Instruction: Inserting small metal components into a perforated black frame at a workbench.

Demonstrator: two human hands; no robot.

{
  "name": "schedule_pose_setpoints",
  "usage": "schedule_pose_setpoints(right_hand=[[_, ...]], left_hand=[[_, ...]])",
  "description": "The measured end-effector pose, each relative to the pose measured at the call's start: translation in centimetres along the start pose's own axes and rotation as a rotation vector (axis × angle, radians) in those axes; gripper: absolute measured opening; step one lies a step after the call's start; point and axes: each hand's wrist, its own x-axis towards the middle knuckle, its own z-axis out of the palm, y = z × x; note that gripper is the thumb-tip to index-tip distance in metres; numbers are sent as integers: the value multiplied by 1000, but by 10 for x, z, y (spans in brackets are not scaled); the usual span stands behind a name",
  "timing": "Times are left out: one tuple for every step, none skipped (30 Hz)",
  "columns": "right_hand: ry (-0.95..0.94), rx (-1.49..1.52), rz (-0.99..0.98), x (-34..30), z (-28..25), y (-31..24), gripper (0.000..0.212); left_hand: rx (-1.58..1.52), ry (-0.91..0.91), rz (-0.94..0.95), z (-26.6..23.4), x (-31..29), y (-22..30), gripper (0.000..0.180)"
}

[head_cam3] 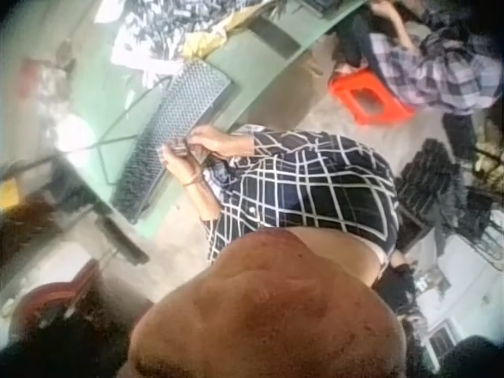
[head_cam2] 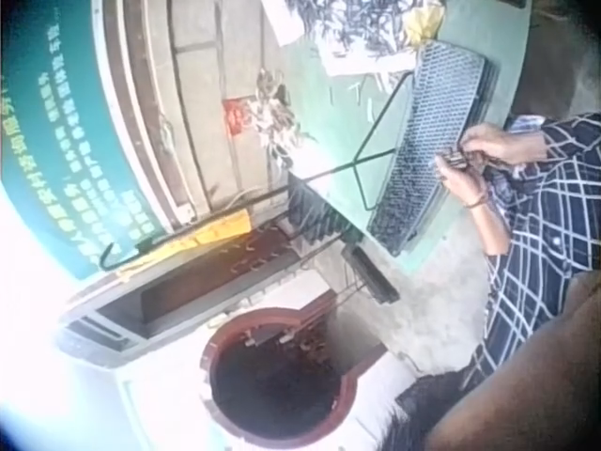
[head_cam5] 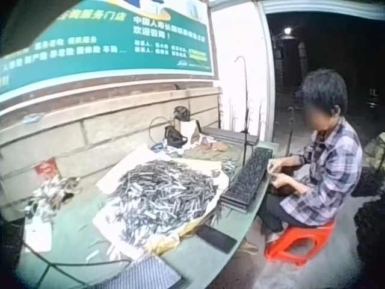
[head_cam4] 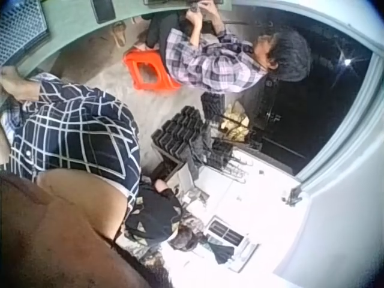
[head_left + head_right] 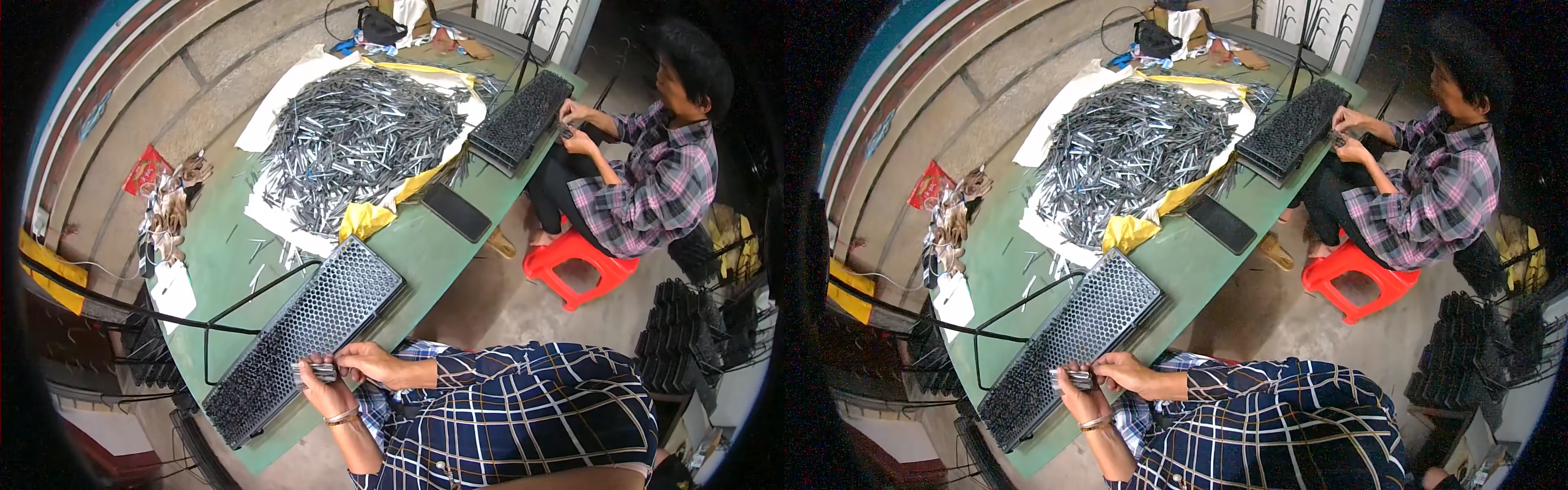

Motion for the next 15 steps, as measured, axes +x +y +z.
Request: schedule_pose_setpoints(right_hand=[[-2,-1,-1,1,1,1,19],[-29,-13,-12,3,0,1,19],[-57,-26,-23,3,-1,1,19],[-64,-29,-18,-1,-1,4,19],[-73,-57,19,-2,-1,0,19],[-76,-77,53,-3,-2,-1,19],[-86,-83,58,1,-6,0,19],[-87,-82,54,-1,-6,-2,19],[-95,-95,69,-3,-7,-4,19],[-105,-106,88,-3,-6,-6,19],[-121,-100,87,-3,-5,-6,18],[-139,-89,78,-1,-5,-6,18],[-151,-83,75,-1,-5,-5,18],[-171,-81,80,-2,-2,-7,18],[-176,-77,95,-1,0,-7,18]], left_hand=[[-27,83,4,1,-2,1,22],[-34,75,0,2,-2,1,22],[-55,55,-7,-1,-2,3,22],[-77,36,-12,-2,-4,6,22],[-58,112,-3,4,-7,9,23],[-86,52,15,-4,-4,7,22],[-91,91,-7,-9,1,3,22],[-89,139,-37,-11,1,3,22],[-86,139,-35,-13,4,4,22],[-88,111,-67,-15,8,5,22],[-87,95,-100,-13,4,9,21],[-81,114,-98,-11,-1,12,21],[-70,126,-76,-7,-5,15,21],[-62,148,-47,-1,-8,21,21],[-68,132,-51,-5,-9,23,21]])
